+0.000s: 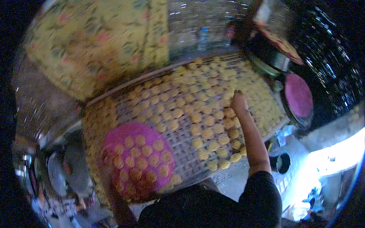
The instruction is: The person arranges circular yellow snacks on round pink trays, peels snacks from a flexible pink sheet, and moves the trays onto a stack on a table.
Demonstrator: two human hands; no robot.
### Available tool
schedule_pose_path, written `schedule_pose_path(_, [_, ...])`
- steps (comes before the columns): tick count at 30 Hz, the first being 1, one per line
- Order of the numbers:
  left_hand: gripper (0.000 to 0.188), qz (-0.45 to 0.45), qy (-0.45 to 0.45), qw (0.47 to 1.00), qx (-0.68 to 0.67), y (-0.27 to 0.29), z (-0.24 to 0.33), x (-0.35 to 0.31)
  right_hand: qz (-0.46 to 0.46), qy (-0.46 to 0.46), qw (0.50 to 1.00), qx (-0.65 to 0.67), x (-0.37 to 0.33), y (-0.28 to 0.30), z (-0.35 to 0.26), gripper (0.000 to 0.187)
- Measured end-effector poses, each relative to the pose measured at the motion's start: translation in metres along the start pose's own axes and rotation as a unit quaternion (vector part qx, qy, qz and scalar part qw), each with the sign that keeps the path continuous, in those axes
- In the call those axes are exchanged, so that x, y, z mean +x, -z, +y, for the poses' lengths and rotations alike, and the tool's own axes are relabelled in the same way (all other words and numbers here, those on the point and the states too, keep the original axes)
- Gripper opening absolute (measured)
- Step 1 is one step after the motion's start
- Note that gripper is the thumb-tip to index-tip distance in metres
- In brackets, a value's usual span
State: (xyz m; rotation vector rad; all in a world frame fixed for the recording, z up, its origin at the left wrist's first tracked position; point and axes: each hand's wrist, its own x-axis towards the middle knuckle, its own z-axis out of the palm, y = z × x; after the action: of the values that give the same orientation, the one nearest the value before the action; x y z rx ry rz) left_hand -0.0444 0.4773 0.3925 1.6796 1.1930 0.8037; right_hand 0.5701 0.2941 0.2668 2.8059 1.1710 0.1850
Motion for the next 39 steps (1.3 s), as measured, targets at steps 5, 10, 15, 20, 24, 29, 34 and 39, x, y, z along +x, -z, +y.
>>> schedule_pose_path(5, [0.029, -0.062, -0.08, 0.995, 0.003, -0.017, -0.04, -0.004, -0.04, 0.324, 0.891, 0.316, -0.11, 0.113, -0.227, 0.034])
schedule_pose_path(10, [0.026, -0.12, -0.225, 0.945, 0.204, -0.055, -0.015, -0.008, -0.085, 0.464, 0.826, 0.309, -0.148, 0.092, -0.295, 0.036])
schedule_pose_path(15, [0.029, -0.072, -0.11, 0.984, 0.122, -0.044, 0.01, -0.028, 0.021, 0.566, 0.814, 0.132, -0.162, 0.09, -0.308, 0.033])
schedule_pose_path(20, [0.033, -0.001, -0.128, 0.963, 0.237, 0.0, 0.043, -0.054, -0.191, 0.179, 0.816, 0.515, -0.132, 0.12, -0.248, 0.026])
schedule_pose_path(24, [0.036, -0.047, -0.084, 0.958, 0.27, 0.0, 0.057, -0.052, 0.012, 0.037, 0.905, 0.425, -0.096, 0.094, -0.056, 0.03])
schedule_pose_path(29, [0.034, -0.181, -0.134, 0.953, 0.205, -0.076, 0.025, -0.027, 0.148, -0.1, 0.902, 0.392, -0.117, 0.108, 0.047, 0.049])
schedule_pose_path(34, [0.033, -0.148, -0.17, 0.958, 0.175, -0.108, -0.009, -0.002, 0.287, -0.277, 0.799, 0.45, -0.189, 0.181, 0.16, 0.063])
schedule_pose_path(39, [0.032, -0.183, -0.192, 0.947, 0.184, -0.124, 0.046, 0.0, 0.344, -0.436, 0.774, 0.303, -0.333, 0.171, 0.282, 0.078])
